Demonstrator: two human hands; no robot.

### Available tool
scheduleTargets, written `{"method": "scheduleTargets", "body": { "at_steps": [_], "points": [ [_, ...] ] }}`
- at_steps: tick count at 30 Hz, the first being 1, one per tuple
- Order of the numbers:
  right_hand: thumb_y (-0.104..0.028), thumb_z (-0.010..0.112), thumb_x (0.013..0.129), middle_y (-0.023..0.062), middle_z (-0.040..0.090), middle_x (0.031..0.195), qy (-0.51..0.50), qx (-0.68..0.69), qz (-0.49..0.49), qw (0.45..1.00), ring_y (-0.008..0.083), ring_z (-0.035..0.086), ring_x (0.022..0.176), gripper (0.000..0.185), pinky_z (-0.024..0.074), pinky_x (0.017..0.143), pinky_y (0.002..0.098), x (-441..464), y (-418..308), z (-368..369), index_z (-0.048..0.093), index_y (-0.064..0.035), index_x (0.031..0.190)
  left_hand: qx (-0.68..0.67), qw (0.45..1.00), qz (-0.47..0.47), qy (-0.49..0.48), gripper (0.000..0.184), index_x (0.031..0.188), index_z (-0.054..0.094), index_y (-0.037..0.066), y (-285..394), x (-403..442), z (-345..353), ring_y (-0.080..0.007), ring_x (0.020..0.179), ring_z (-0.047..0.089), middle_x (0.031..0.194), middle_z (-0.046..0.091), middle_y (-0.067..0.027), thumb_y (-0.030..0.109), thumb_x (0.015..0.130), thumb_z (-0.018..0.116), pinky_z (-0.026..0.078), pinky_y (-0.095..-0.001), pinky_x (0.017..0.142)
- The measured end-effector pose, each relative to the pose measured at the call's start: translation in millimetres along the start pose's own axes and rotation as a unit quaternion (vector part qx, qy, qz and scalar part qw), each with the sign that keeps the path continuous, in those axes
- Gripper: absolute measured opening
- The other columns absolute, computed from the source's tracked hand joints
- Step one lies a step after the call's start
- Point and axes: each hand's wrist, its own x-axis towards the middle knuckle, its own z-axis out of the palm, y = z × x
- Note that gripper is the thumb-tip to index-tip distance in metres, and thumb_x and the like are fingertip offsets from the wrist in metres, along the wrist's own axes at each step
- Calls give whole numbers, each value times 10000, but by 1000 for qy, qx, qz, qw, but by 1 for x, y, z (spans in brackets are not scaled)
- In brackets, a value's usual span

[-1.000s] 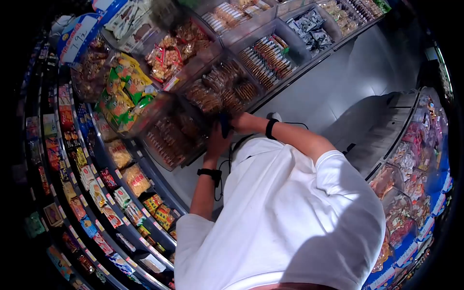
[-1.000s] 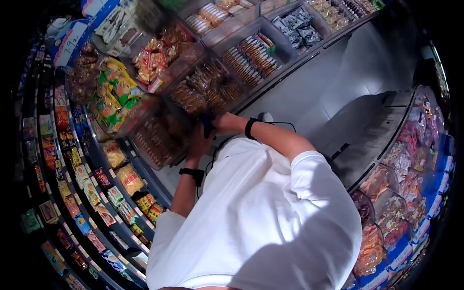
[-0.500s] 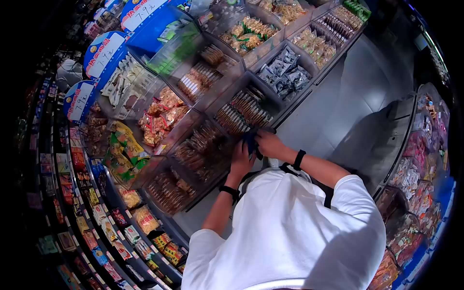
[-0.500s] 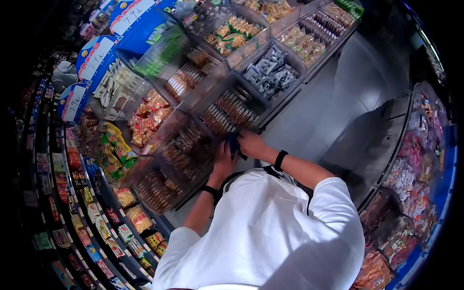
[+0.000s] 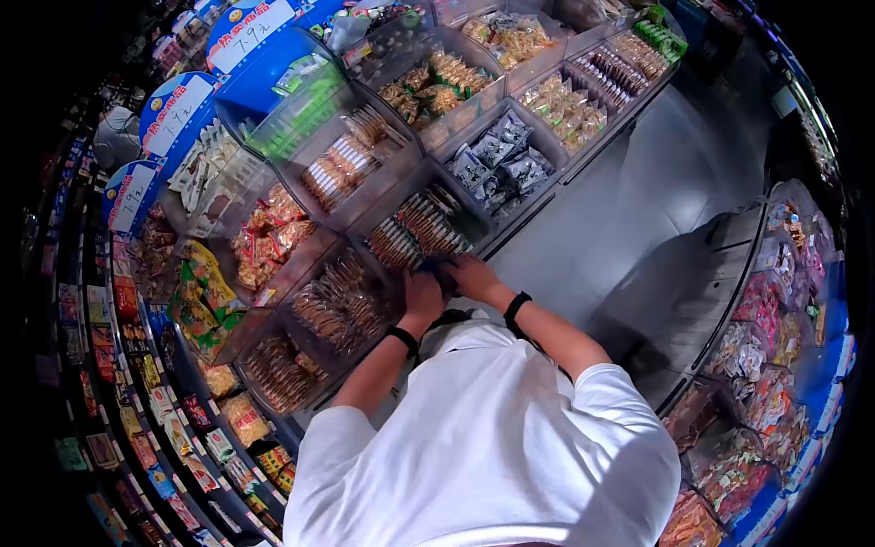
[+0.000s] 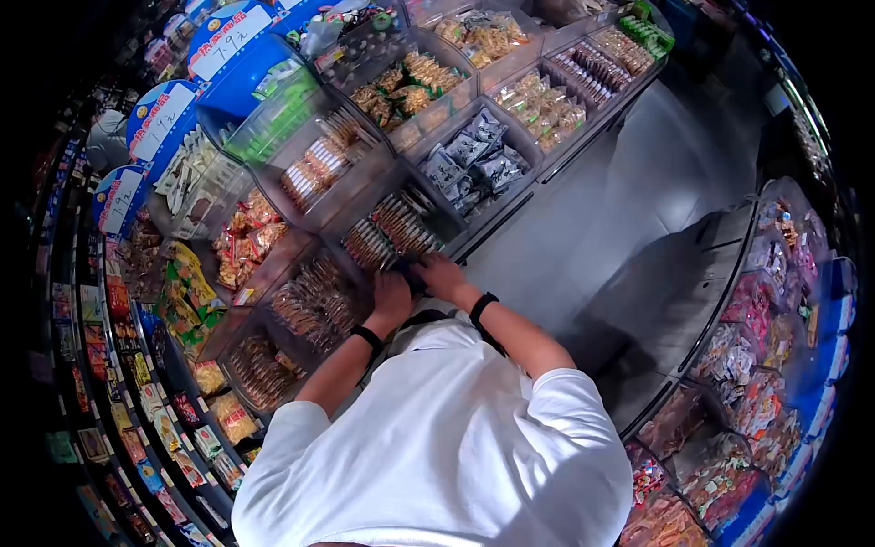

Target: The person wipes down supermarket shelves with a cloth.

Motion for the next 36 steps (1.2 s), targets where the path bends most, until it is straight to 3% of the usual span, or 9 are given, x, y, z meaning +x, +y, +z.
{"method": "scheduleTargets", "body": {
  "at_steps": [5,11,18,23,26,28,30,32,36],
  "points": [
    [-143,770,675,113,599,1135,13,-68,83,994,331,568,1144,562,383,1116,469,-5,36,-15,610,-145,1213,38,997,10,70,311,947,624,48,24,45,11,-288,919,612,936,645,-122,294,771,699,415,-437,932],
    [-143,772,673,139,596,1108,99,-126,66,985,347,555,1159,506,349,1136,485,-4,47,2,606,-97,1149,98,988,88,77,187,935,652,63,14,51,10,-286,959,601,926,658,-108,189,800,627,402,-421,922],
    [-45,633,723,196,587,1084,38,-78,67,994,377,549,1119,351,420,1033,460,6,3,-1,600,-43,1072,33,994,107,16,157,920,639,66,-27,-1,-14,-298,988,548,940,630,-115,156,795,611,381,-432,940],
    [-85,622,762,169,604,1023,-30,-85,-3,996,363,602,987,360,474,936,454,16,-36,9,631,-107,1120,-38,971,213,105,209,913,629,61,-56,-61,-23,-310,968,530,880,606,-115,203,759,641,371,-444,933],
    [-103,629,763,178,609,986,-56,-38,-29,997,370,610,962,328,478,873,463,23,-64,25,627,-72,1090,-146,977,152,28,210,902,612,53,-70,-75,-15,-310,929,571,884,624,-123,222,787,658,389,-464,906],
    [-110,643,732,184,612,925,-23,-5,-32,999,386,609,926,362,476,834,480,23,-77,40,592,-52,1086,-262,961,85,-6,263,963,594,10,-78,-76,-47,-426,919,603,907,634,-222,271,928,601,455,-529,827],
    [-119,646,710,199,604,882,-42,43,22,998,406,604,863,410,478,780,505,32,-84,38,569,-34,1104,-256,964,42,63,246,963,607,10,-92,-78,-55,-440,814,628,863,639,-238,255,945,583,509,-515,708],
    [-140,645,700,202,609,837,-18,45,-12,999,425,597,800,434,472,730,534,37,-87,29,564,-15,1107,-268,957,-109,-14,324,1218,545,18,-101,-88,-67,-470,857,638,963,651,-285,247,990,529,518,-563,705],
    [-174,664,708,219,628,848,-65,-43,-26,997,433,613,815,457,471,750,535,42,-84,44,552,-19,1123,-315,941,-116,41,321,1253,502,17,-120,-109,-17,-479,886,624,944,647,-297,161,969,545,503,-567,708]
  ]
}}
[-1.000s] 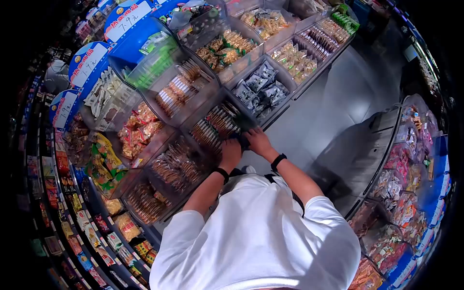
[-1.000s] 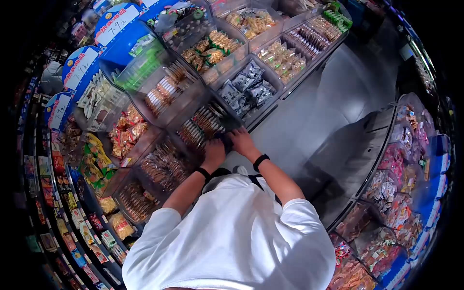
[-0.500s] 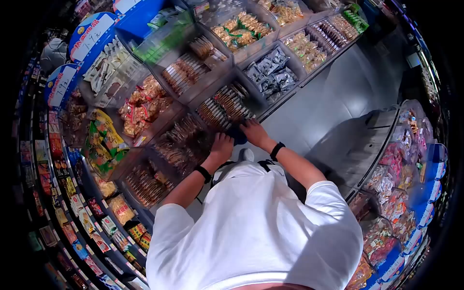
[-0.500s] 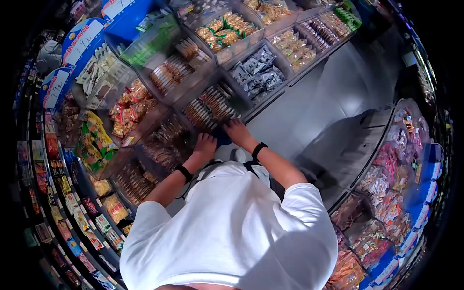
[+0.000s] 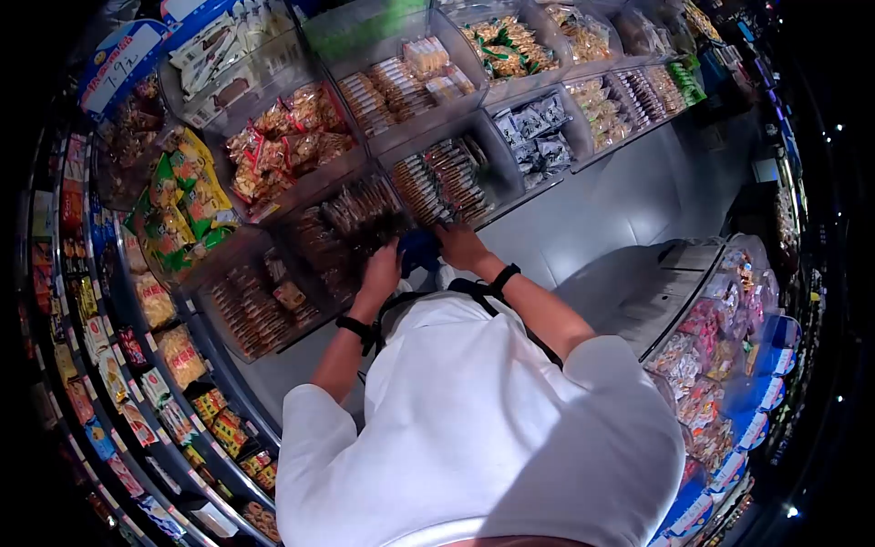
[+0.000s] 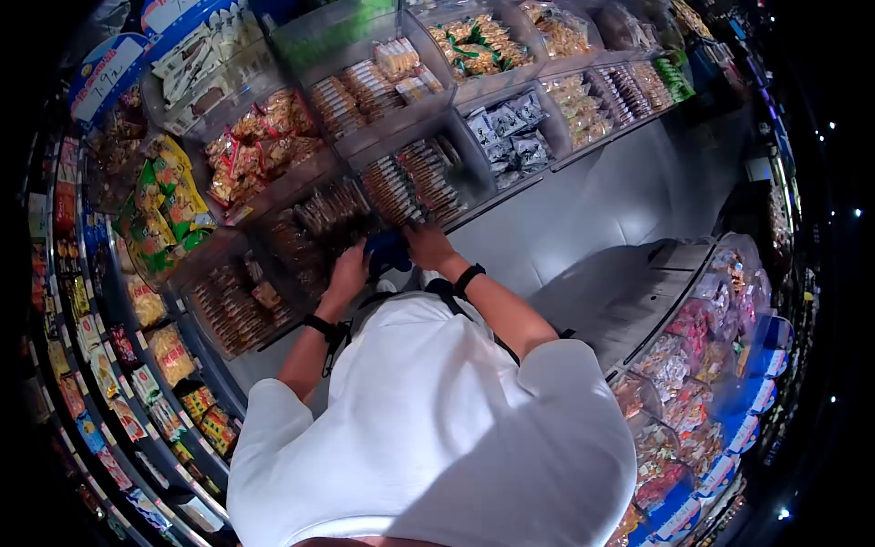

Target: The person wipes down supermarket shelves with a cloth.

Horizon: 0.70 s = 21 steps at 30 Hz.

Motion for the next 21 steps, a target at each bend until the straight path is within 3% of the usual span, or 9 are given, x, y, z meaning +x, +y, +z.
{"method": "scheduleTargets", "body": {
  "at_steps": [2,4,6,7,10,12,14,18,21],
  "points": [
    [-207,684,723,222,633,856,3,12,-24,1000,433,620,833,458,478,766,526,4,6,3,553,-22,1122,-43,999,-8,-2,384,1283,485,14,-6,-12,0,-494,880,611,939,637,-298,71,913,569,487,-567,704],
    [-271,709,735,222,661,948,-83,-11,-19,996,427,635,930,552,480,832,532,10,9,-5,536,-26,1198,-111,993,34,33,519,1331,469,13,-28,-15,21,-513,866,597,928,620,-301,-14,829,598,469,-566,710],
    [-335,737,725,210,674,1064,-195,-7,-19,981,416,633,1040,692,456,912,557,18,20,-4,492,-32,1297,40,999,-9,-36,425,1274,541,34,-25,-19,15,-471,946,624,986,650,-273,-48,857,553,506,-531,786],
    [-355,744,719,209,665,1146,-163,-3,-75,984,407,622,1099,768,416,964,595,20,29,2,452,-40,1355,65,997,-12,-28,459,1284,546,49,-21,-20,16,-456,909,632,983,652,-261,-63,838,537,516,-510,751],
    [-286,732,728,257,639,1157,-183,50,-96,977,421,620,1066,774,492,919,502,21,43,12,425,-5,1381,17,1000,-12,-2,498,1301,560,77,-26,-14,34,-428,832,646,980,654,-246,-66,827,511,531,-482,684],
    [-245,722,745,265,636,1148,-211,65,-95,971,429,623,1044,736,518,872,464,29,37,0,434,17,1370,-31,998,-52,-22,487,1253,591,52,-26,-10,36,-404,882,647,1006,650,-258,-85,789,535,530,-474,738],
    [-185,690,781,261,634,1163,-336,127,-92,929,422,616,1067,631,507,902,457,58,42,-40,491,2,1350,-15,984,99,144,483,1223,604,60,-18,-5,32,-370,932,628,1017,635,-211,-77,760,570,528,-440,783],
    [-94,673,773,244,630,1173,-230,271,-137,925,412,588,1113,585,455,983,443,107,71,-52,521,-21,1333,29,977,48,207,473,1168,611,92,29,19,-14,-346,952,558,957,523,-119,-57,720,635,521,-428,783],
    [-42,680,733,233,612,1191,-46,258,-158,952,409,562,1132,571,431,1004,454,152,62,-105,553,-47,1290,105,918,18,382,520,1200,589,107,44,71,-41,-372,1032,538,1081,526,-154,-17,705,685,468,-492,884]
  ]
}}
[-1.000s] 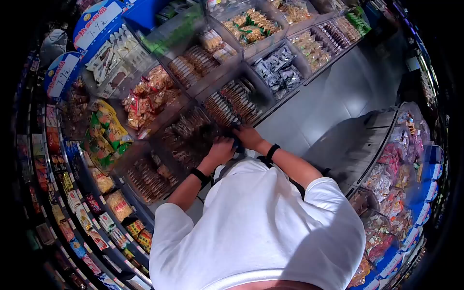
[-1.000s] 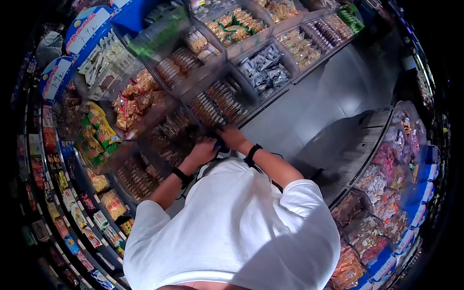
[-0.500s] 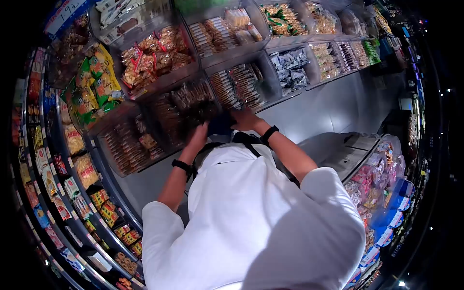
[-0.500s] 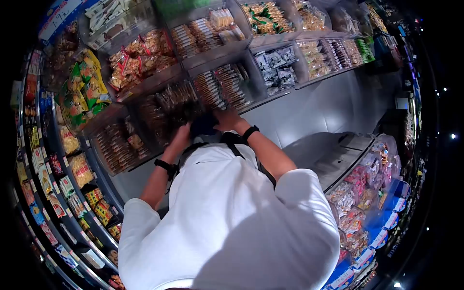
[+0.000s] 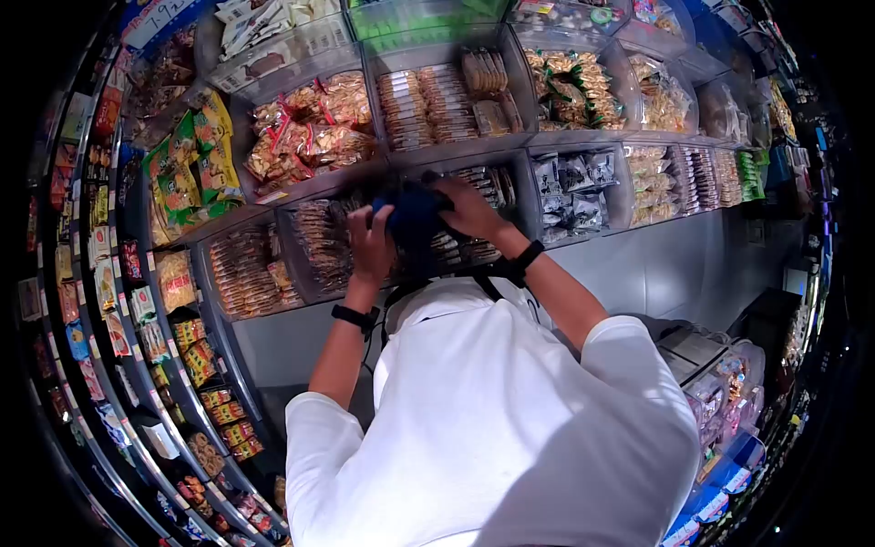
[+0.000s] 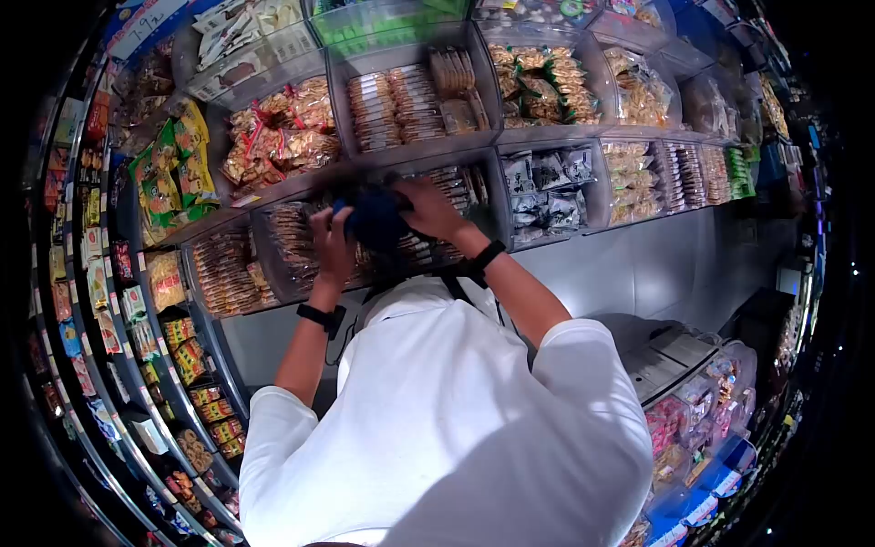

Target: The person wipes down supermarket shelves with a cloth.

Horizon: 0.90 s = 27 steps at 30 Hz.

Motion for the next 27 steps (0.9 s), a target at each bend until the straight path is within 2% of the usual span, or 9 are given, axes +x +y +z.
{"method": "scheduleTargets", "body": {
  "at_steps": [3,5,9,15,17,18,21,23,27],
  "points": [
    [-32,665,673,226,604,1106,114,-42,1,993,432,556,1066,488,457,918,497,43,1,-26,600,-47,1156,90,995,-18,40,589,1285,541,81,15,70,26,-406,1190,473,1282,506,-172,67,715,691,354,-549,1018],
    [-39,663,663,218,595,1087,135,-81,-75,985,433,556,1029,446,460,902,497,58,11,-34,616,-46,1106,143,989,-19,-32,621,1331,491,36,37,103,40,-427,1286,407,1421,446,-159,114,739,663,308,-569,1061],
    [-77,689,670,203,604,1100,140,-59,7,988,418,573,1042,435,478,895,483,30,31,-41,641,-54,1102,181,974,-26,-135,671,1351,447,-18,62,123,75,-390,1383,350,1498,387,-182,78,728,675,223,-616,1137],
    [-117,703,708,228,615,1148,108,-24,102,989,430,580,1073,529,473,946,475,-37,55,-103,600,-20,1217,169,961,-5,-220,481,1168,559,-11,116,161,123,-327,1077,597,1056,631,-163,61,713,699,331,-515,1097],
    [-175,708,766,254,620,1183,58,32,146,987,436,569,1118,630,463,974,448,-51,62,-118,511,3,1338,132,940,-43,-312,425,1114,586,-13,116,179,149,-334,900,662,889,672,-151,54,709,696,417,-491,986],
    [-179,700,783,263,618,1200,23,95,188,977,436,569,1129,632,458,982,439,-58,67,-122,496,17,1347,150,947,-3,-286,392,1073,593,-11,121,186,154,-339,808,676,808,673,-154,62,703,700,481,-467,823],
    [-198,660,854,300,581,1291,-8,183,240,953,417,544,1228,705,429,1024,409,-70,104,-100,379,54,1450,97,949,-37,-297,407,1073,586,-14,129,193,150,-360,816,674,863,670,-185,79,697,710,528,-454,694],
    [-229,638,891,296,548,1346,-21,215,268,939,381,525,1276,732,413,1043,399,-65,98,-90,320,38,1494,66,948,-63,-305,522,1161,560,-36,117,186,150,-391,828,678,884,676,-197,92,681,717,545,-473,745],
    [-298,606,939,258,568,1341,-117,224,131,959,339,567,1222,613,434,1025,403,-23,128,-29,402,8,1430,92,956,-50,-275,725,1393,423,-77,90,177,110,-387,818,681,875,693,-232,64,719,651,539,-490,749]
  ]
}}
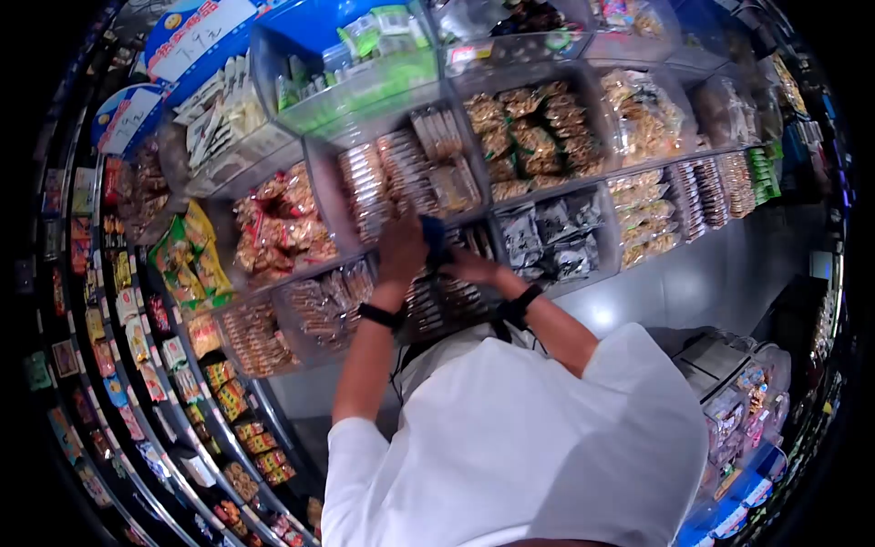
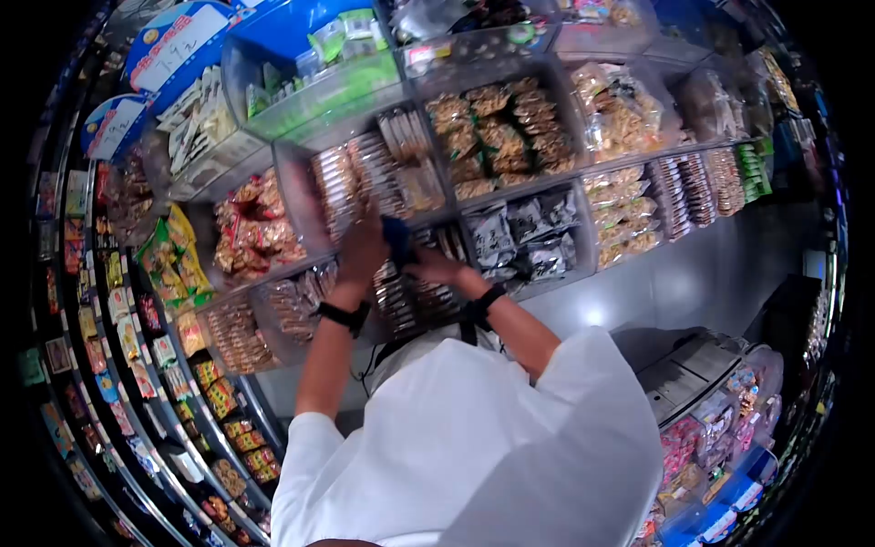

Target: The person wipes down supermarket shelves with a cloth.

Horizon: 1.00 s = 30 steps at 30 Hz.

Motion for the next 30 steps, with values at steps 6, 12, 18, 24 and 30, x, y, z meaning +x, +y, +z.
{"method": "scheduleTargets", "body": {
  "at_steps": [6,12,18,24,30],
  "points": [
    [-402,584,959,228,622,1273,-113,1,-18,993,326,609,1136,544,469,976,433,70,-16,58,518,-19,1340,105,963,-150,-199,845,1519,247,1,-46,-16,-40,-439,944,681,1033,675,-247,51,773,641,566,-478,819],
    [-575,441,984,180,533,1418,-102,90,-56,989,300,510,1269,681,344,1114,402,41,-21,69,483,-62,1430,90,967,-19,-237,1029,1575,95,40,-72,16,-23,-397,843,678,930,691,-214,-22,703,638,537,-486,711],
    [-545,299,1037,259,539,1387,-247,-72,170,951,407,494,1295,670,364,1103,439,-42,8,40,453,-39,1450,69,986,89,-122,980,1580,86,57,-19,24,0,-426,763,658,781,664,-246,-93,734,558,513,-492,683],
    [-630,335,1002,168,505,1465,-96,170,287,938,309,506,1302,744,376,1077,388,-62,-6,10,421,-68,1483,8,999,-3,-52,846,1537,321,114,9,11,13,-450,841,645,886,661,-276,-71,756,588,505,-520,728],
    [-480,360,1052,203,498,1446,-222,3,74,972,347,492,1284,568,351,1098,382,4,20,51,464,-87,1448,63,996,48,-43,367,1104,640,86,-77,-18,10,-418,927,649,922,671,-198,15,744,615,511,-517,785]
  ]
}}
